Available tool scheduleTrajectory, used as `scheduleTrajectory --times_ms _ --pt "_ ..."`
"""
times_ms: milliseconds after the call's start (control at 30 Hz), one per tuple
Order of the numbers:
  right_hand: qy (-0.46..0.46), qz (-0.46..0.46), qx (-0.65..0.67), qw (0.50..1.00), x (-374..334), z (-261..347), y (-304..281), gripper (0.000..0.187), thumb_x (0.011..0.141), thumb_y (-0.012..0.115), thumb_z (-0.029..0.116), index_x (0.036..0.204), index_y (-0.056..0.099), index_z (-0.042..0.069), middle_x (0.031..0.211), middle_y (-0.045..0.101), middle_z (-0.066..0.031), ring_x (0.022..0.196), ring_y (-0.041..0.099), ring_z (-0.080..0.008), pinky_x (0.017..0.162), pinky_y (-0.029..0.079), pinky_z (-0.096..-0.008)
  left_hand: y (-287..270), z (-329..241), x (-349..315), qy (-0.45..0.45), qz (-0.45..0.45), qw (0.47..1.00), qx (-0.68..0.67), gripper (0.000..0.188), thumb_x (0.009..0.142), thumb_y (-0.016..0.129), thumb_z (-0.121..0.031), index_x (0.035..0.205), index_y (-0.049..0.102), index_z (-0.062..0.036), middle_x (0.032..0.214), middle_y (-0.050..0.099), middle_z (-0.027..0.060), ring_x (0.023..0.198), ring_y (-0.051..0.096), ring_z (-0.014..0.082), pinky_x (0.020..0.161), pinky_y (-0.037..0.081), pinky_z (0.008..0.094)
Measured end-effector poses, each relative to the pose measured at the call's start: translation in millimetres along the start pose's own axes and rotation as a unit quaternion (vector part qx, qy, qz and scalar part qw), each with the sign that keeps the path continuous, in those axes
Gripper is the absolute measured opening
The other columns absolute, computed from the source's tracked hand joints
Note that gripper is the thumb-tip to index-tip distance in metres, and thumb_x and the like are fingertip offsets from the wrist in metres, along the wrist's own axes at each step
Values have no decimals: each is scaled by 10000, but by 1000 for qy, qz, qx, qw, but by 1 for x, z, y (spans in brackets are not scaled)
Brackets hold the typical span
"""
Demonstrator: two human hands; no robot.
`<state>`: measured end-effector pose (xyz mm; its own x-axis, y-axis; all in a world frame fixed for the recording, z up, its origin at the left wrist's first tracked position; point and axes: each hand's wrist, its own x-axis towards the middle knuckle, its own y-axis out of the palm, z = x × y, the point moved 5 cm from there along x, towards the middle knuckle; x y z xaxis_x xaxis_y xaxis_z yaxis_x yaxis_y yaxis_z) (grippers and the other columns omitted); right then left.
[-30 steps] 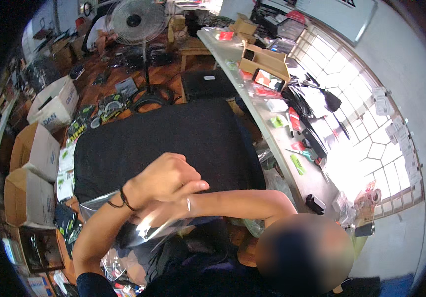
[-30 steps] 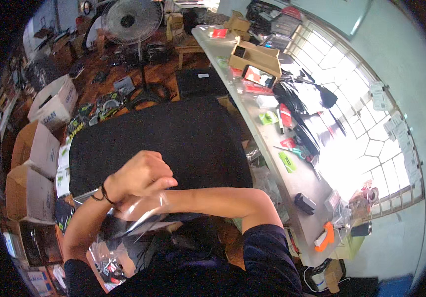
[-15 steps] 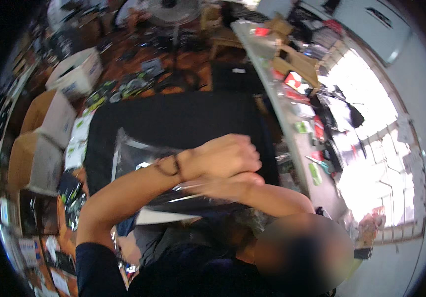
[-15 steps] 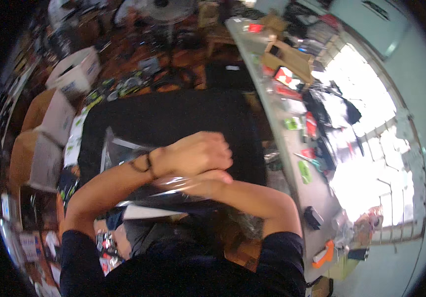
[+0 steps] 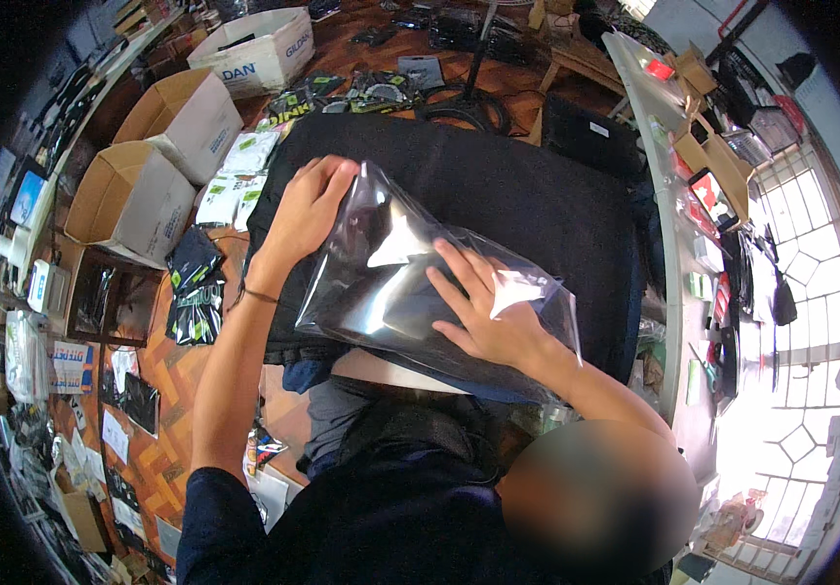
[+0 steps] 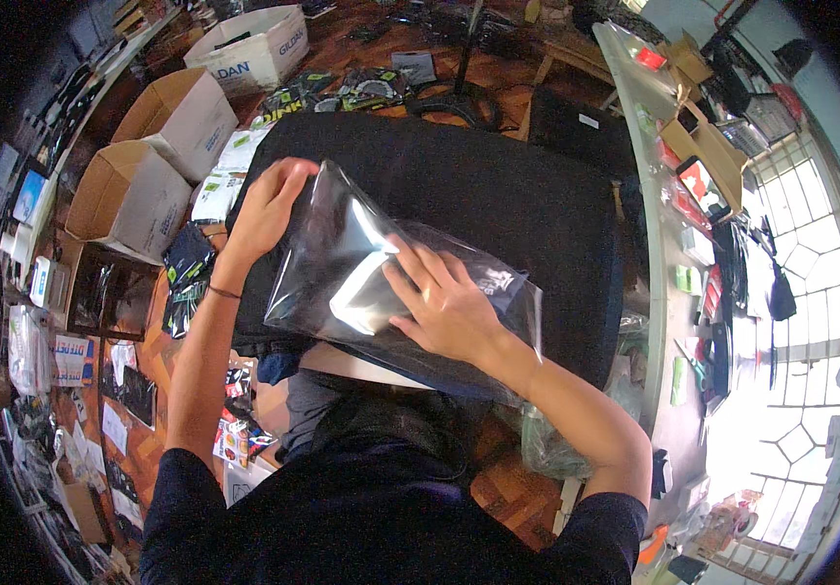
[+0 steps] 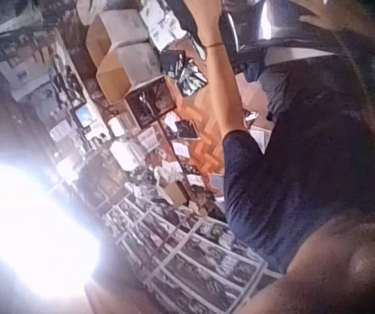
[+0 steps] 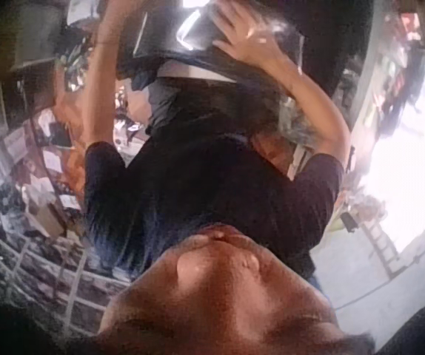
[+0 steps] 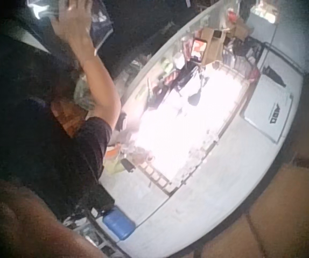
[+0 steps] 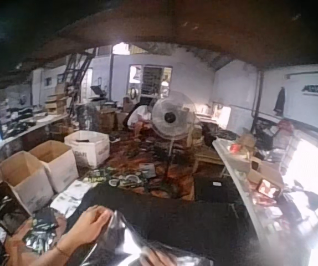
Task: The person folds a blue t-shirt, attaches a tag, and places it into a clear plastic bag. They then fold a black t-shirt and place it into a plastic bag as well.
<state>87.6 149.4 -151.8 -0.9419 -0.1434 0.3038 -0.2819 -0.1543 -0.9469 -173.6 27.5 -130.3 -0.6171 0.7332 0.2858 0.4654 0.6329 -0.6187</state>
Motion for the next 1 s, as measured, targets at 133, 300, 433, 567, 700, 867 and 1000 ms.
scheduleTrajectory --times_ms 133,300,433,567,700,867,1000 --pt "11 27 -2 1000 -8 11 7 669 858 796 313 1420 581 22 1351 558 -170 1172 595 -351 995 512 -490 15 38 -42 -60 18 997 -36 455 1055 637 -370 1326 637 -4 1115 708 198 982 696 294 886 542 398" --pt "77 26 25 996 -16 18 4 672 831 798 241 1427 578 23 1311 563 -163 1080 625 -339 964 533 -452 43 51 -58 -95 61 982 -148 502 1048 678 -346 1392 573 4 948 761 167 790 734 216 733 567 348" --pt "120 164 22 979 -25 21 12 695 813 800 243 1429 574 13 1441 517 -201 1265 569 -381 1074 489 -458 48 57 -53 -97 58 990 -85 339 1044 681 -290 1206 687 8 794 758 120 678 722 164 643 553 322" --pt "95 54 -80 991 -28 23 -8 850 795 833 352 1527 512 63 1621 360 -289 1414 434 -464 1090 417 -593 54 66 -50 -148 85 972 -161 288 1052 664 -267 1078 717 15 739 736 79 616 688 139 575 518 298" --pt "238 82 9 968 -29 3 -7 947 794 856 353 1577 422 44 1483 495 -271 1274 548 -423 1084 441 -504 57 71 -50 -164 101 965 -179 303 1059 659 -288 1036 721 8 711 726 63 596 670 119 556 506 288" --pt "232 80 66 967 -27 1 -3 822 767 883 275 1447 536 -30 1235 612 -215 1162 606 -391 1035 481 -487 57 70 -49 -157 83 969 -169 249 1030 689 -237 1098 744 -4 727 742 75 564 654 122 539 490 293" --pt "23 123 23 992 -34 19 3 572 854 789 235 1344 626 -8 1324 627 -175 1176 630 -311 982 525 -420 58 72 -49 -159 73 972 -159 204 1015 697 -179 1103 743 -1 726 743 81 564 664 122 539 497 291"
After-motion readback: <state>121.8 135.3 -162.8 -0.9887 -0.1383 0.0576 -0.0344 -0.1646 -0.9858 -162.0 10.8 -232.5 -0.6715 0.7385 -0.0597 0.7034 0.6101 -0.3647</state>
